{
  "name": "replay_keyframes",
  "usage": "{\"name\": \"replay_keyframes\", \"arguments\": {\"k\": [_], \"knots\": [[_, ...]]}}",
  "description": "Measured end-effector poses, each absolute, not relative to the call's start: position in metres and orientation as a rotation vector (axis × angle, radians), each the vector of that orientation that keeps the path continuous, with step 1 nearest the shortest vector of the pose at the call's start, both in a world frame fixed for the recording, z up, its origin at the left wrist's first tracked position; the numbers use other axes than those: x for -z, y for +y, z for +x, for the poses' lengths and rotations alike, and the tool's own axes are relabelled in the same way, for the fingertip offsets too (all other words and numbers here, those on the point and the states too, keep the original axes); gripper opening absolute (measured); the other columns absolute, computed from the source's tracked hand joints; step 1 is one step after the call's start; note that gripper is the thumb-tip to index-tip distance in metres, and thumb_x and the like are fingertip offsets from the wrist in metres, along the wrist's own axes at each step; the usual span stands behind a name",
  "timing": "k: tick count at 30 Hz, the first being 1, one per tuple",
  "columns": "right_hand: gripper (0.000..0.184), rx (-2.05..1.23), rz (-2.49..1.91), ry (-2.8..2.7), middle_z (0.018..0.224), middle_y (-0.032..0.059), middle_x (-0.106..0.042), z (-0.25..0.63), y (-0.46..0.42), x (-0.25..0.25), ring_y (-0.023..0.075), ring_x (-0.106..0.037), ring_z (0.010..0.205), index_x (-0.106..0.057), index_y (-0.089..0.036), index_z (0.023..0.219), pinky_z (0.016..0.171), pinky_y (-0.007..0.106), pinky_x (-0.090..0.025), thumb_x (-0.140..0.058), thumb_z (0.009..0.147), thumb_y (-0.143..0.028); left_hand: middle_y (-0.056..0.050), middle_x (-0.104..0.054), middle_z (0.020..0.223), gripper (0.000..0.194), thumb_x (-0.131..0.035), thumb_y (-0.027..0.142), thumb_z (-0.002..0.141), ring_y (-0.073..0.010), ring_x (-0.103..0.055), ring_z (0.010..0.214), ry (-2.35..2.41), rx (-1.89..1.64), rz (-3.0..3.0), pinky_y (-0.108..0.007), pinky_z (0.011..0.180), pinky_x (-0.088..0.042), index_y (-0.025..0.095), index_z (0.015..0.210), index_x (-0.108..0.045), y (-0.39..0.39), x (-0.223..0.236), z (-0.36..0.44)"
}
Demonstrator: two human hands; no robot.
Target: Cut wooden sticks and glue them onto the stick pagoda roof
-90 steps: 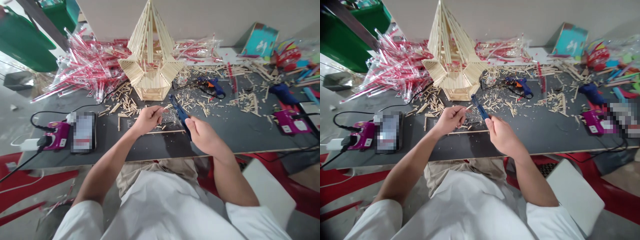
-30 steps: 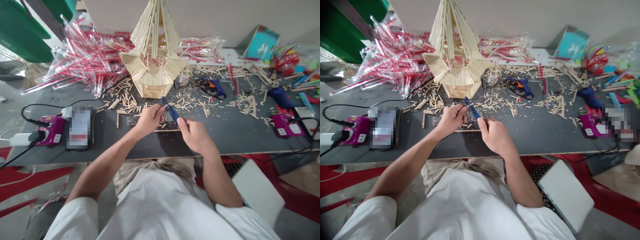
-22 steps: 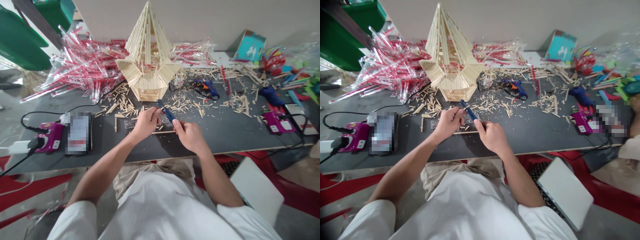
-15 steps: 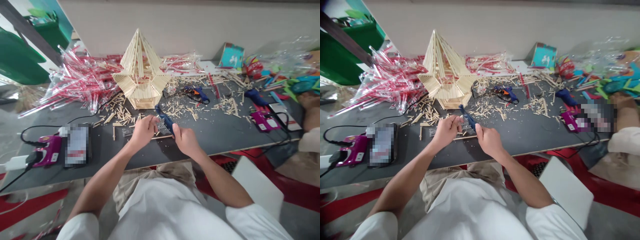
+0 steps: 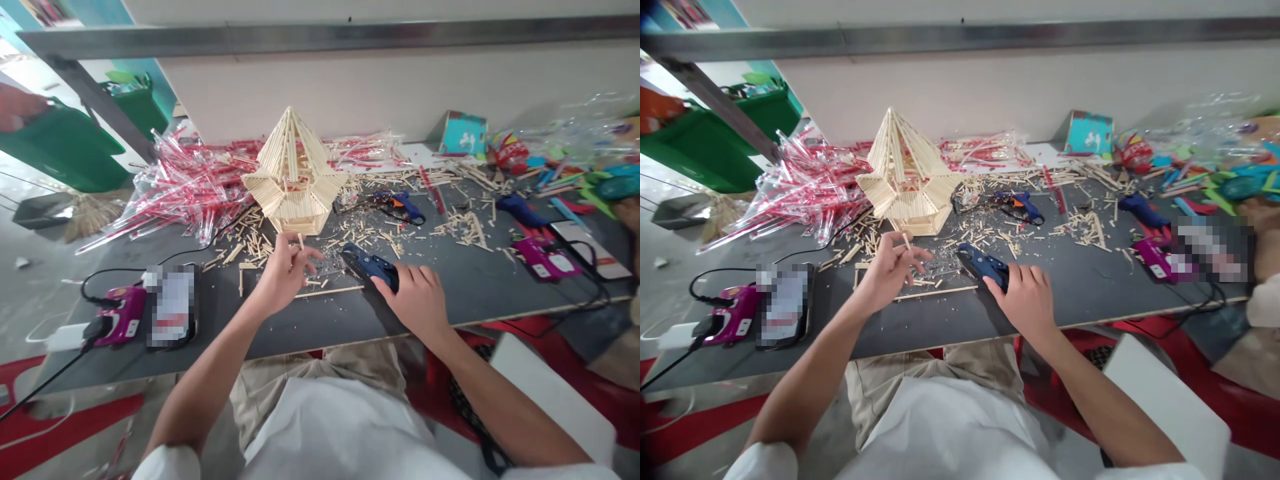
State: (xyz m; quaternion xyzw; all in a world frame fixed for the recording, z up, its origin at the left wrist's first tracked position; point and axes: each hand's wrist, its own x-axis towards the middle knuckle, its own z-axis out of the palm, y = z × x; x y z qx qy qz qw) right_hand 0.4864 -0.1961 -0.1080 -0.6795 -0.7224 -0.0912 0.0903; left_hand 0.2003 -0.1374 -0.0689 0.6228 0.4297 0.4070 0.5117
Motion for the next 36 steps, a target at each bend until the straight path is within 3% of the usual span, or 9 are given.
{"name": "replay_keyframes", "arguments": {"k": [6, 9, 12, 17, 21, 29, 36], "knots": [[0.072, 0.258, -2.021, -2.146, 0.134, 0.0243, -0.062, 0.492, -0.186, 0.128, 0.0415, -0.055, 0.122, -0.055, -0.004, 0.14, 0.106, 0.053, -0.043, -0.05, 0.097, -0.062, -0.002, -0.069, 0.095, 0.026, -0.05, 0.029, 0.102, -0.0087, -0.065, 0.057, 1.123, -1.038, 1.627, -0.021, 0.048, -0.053, 0.027, 0.12, -0.031, -0.125, 0.013, 0.175], [0.083, 0.168, -1.981, -2.162, 0.147, 0.0289, -0.052, 0.493, -0.177, 0.128, 0.0455, -0.037, 0.145, -0.046, 0.002, 0.147, 0.118, 0.058, -0.035, -0.049, 0.097, -0.064, 0.0, -0.071, 0.088, 0.036, -0.053, 0.023, 0.1, -0.0097, -0.067, 0.057, 1.076, -0.959, 1.72, -0.022, 0.052, -0.056, 0.027, 0.128, -0.031, -0.114, -0.028, 0.156], [0.078, 0.032, -1.832, -2.196, 0.149, 0.0257, -0.053, 0.487, -0.163, 0.105, 0.0432, -0.027, 0.152, -0.045, -0.002, 0.15, 0.121, 0.058, -0.035, -0.048, 0.099, -0.061, 0.003, -0.069, 0.079, 0.039, -0.056, 0.021, 0.099, -0.0113, -0.071, 0.064, 1.057, -1.014, 1.82, -0.02, 0.053, -0.053, 0.026, 0.135, -0.04, -0.108, -0.069, 0.141], [0.045, -0.129, -1.392, -2.183, 0.142, 0.0127, -0.06, 0.457, -0.117, 0.028, 0.0292, -0.053, 0.136, -0.056, -0.022, 0.14, 0.117, 0.048, -0.044, -0.057, 0.1, -0.044, 0.001, -0.071, 0.082, 0.041, -0.06, 0.02, 0.099, -0.0103, -0.067, 0.057, 1.157, -1.091, 1.915, -0.022, 0.051, -0.055, 0.028, 0.138, -0.048, -0.086, -0.086, 0.142], [0.037, -0.088, -1.247, -2.108, 0.128, 0.0116, -0.066, 0.422, -0.066, -0.009, 0.0284, -0.062, 0.122, -0.061, -0.021, 0.133, 0.108, 0.048, -0.051, -0.059, 0.099, -0.036, -0.001, -0.072, 0.085, 0.043, -0.05, 0.015, 0.1, -0.0113, -0.068, 0.061, 1.148, -0.948, 1.979, -0.023, 0.057, -0.058, 0.024, 0.142, -0.044, -0.054, -0.061, 0.147], [0.028, -0.232, -1.187, -1.895, 0.119, 0.0071, -0.067, 0.38, -0.011, 0.002, 0.027, -0.063, 0.115, -0.066, -0.025, 0.118, 0.097, 0.047, -0.055, -0.07, 0.09, -0.023, 0.0, -0.071, 0.078, 0.042, -0.063, 0.021, 0.094, -0.0141, -0.071, 0.062, 1.241, -0.869, 2.032, -0.023, 0.055, -0.059, 0.023, 0.134, -0.053, -0.031, -0.043, 0.13], [0.024, -0.101, -1.2, -1.895, 0.118, 0.0085, -0.067, 0.394, 0.003, 0.007, 0.0254, -0.064, 0.11, -0.066, -0.022, 0.116, 0.092, 0.044, -0.057, -0.059, 0.094, -0.015, 0.002, -0.067, 0.074, 0.042, -0.068, 0.021, 0.091, -0.0136, -0.07, 0.061, 1.303, -0.936, 2.068, -0.024, 0.055, -0.058, 0.025, 0.132, -0.057, -0.029, -0.039, 0.13]]}}
